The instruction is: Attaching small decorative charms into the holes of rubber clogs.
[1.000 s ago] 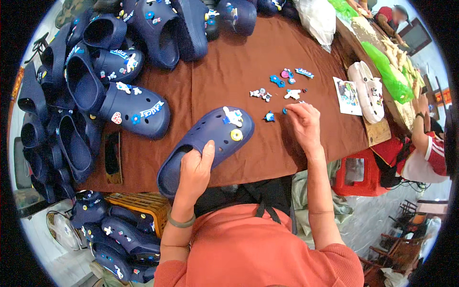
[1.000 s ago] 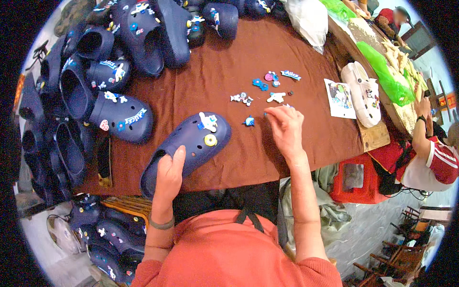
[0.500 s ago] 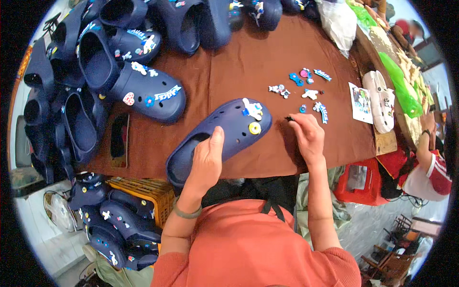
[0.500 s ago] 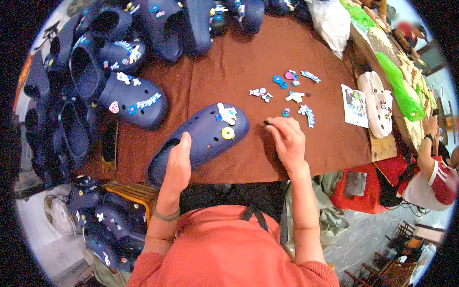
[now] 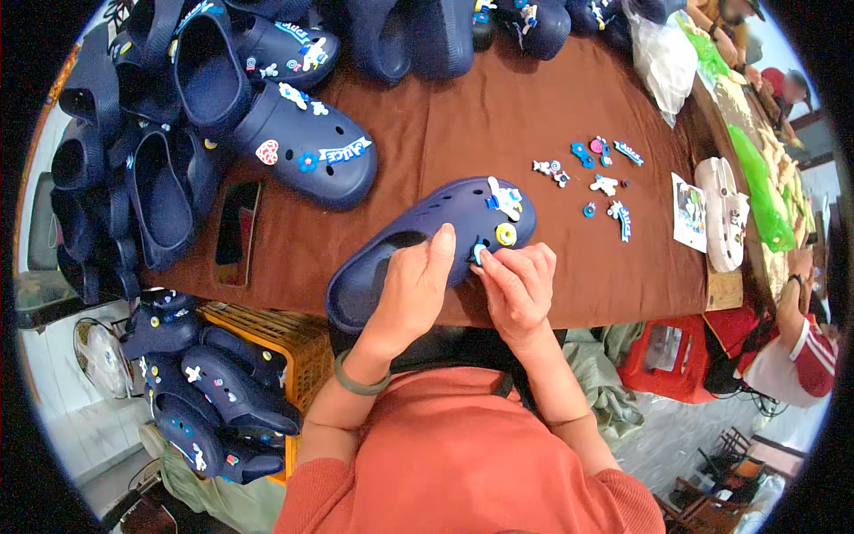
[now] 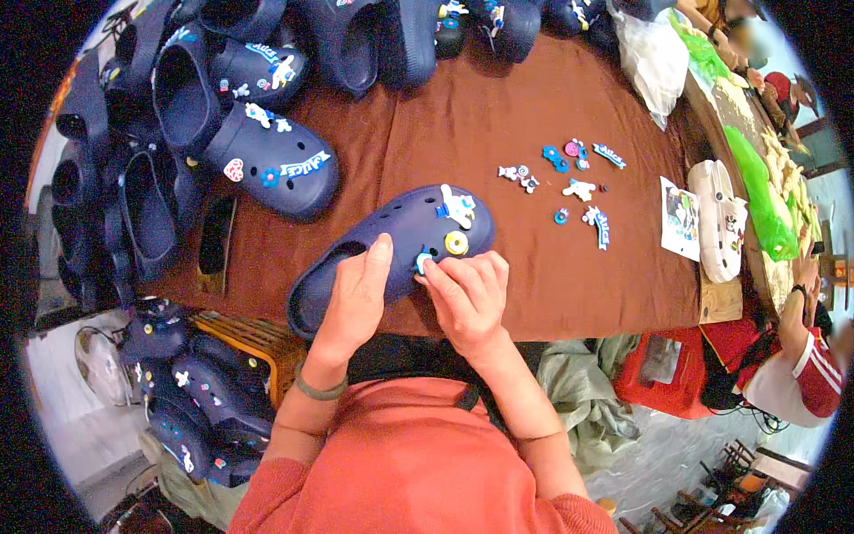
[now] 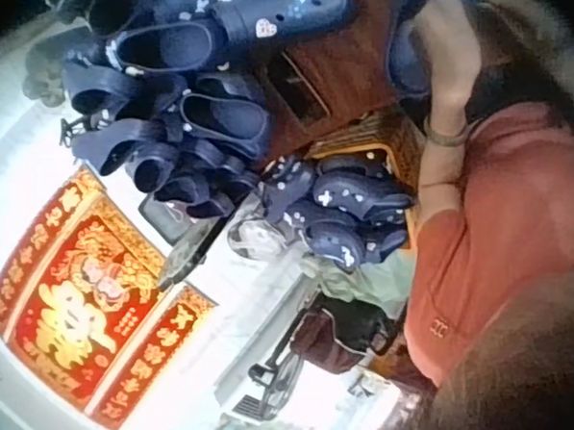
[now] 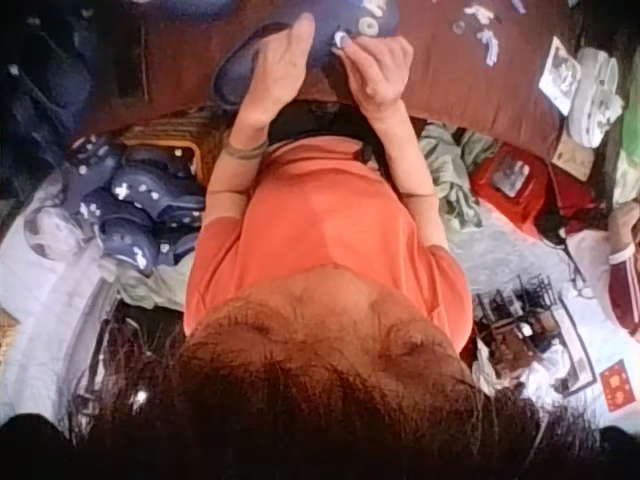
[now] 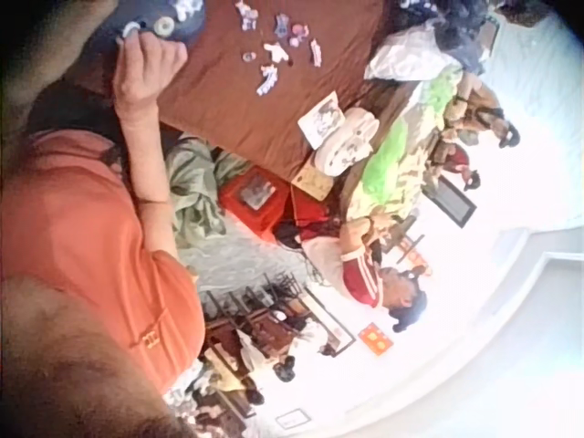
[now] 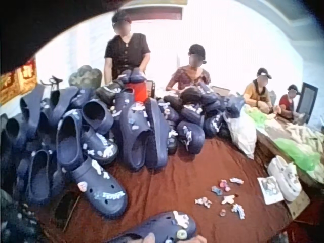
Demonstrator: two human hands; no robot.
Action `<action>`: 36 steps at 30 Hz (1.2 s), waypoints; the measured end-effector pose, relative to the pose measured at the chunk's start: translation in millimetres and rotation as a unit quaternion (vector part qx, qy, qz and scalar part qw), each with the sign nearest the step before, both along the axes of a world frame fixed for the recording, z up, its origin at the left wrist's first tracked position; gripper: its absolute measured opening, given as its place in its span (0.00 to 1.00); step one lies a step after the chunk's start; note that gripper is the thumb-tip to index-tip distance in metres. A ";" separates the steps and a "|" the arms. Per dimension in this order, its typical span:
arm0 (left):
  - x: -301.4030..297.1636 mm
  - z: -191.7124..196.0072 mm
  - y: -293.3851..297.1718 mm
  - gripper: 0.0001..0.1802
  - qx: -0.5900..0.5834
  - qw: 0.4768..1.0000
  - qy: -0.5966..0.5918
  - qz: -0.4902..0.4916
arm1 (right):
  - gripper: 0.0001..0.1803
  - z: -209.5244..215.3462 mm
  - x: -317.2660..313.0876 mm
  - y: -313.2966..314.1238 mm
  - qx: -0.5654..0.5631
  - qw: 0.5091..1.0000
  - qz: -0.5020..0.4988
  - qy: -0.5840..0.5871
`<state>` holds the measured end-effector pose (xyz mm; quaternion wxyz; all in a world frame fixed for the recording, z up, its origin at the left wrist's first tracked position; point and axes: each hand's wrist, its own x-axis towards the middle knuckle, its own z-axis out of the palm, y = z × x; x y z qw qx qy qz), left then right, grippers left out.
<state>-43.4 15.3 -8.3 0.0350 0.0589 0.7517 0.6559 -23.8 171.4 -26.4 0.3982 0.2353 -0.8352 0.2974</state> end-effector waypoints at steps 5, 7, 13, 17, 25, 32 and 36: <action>2.4 4.6 0.6 0.28 -0.044 0.999 -0.005 0.008 | 0.19 6.5 15.7 -3.0 0.098 0.993 -0.059 -0.028; 3.0 9.2 1.5 0.27 -0.038 0.999 0.005 0.012 | 0.18 11.8 18.7 -6.2 0.127 0.989 -0.075 -0.034; 4.2 14.1 2.0 0.26 -0.071 0.997 0.018 0.006 | 0.20 23.0 22.4 -20.0 0.242 0.963 -0.113 -0.045; 4.0 15.4 1.7 0.26 -0.074 0.996 0.045 0.015 | 0.21 24.2 20.3 -18.7 0.285 0.952 -0.100 -0.046; 2.3 12.4 2.5 0.26 -0.087 0.995 0.043 0.018 | 0.23 27.2 18.9 -13.3 0.308 0.947 -0.063 -0.057; -0.1 -3.4 0.3 0.26 -0.111 0.994 0.014 0.017 | 0.24 25.7 25.2 -16.4 0.297 0.948 -0.094 -0.060; 0.4 -1.8 3.8 0.22 -0.103 0.994 0.024 0.025 | 0.25 16.0 31.0 -16.7 0.282 0.951 -0.116 -0.050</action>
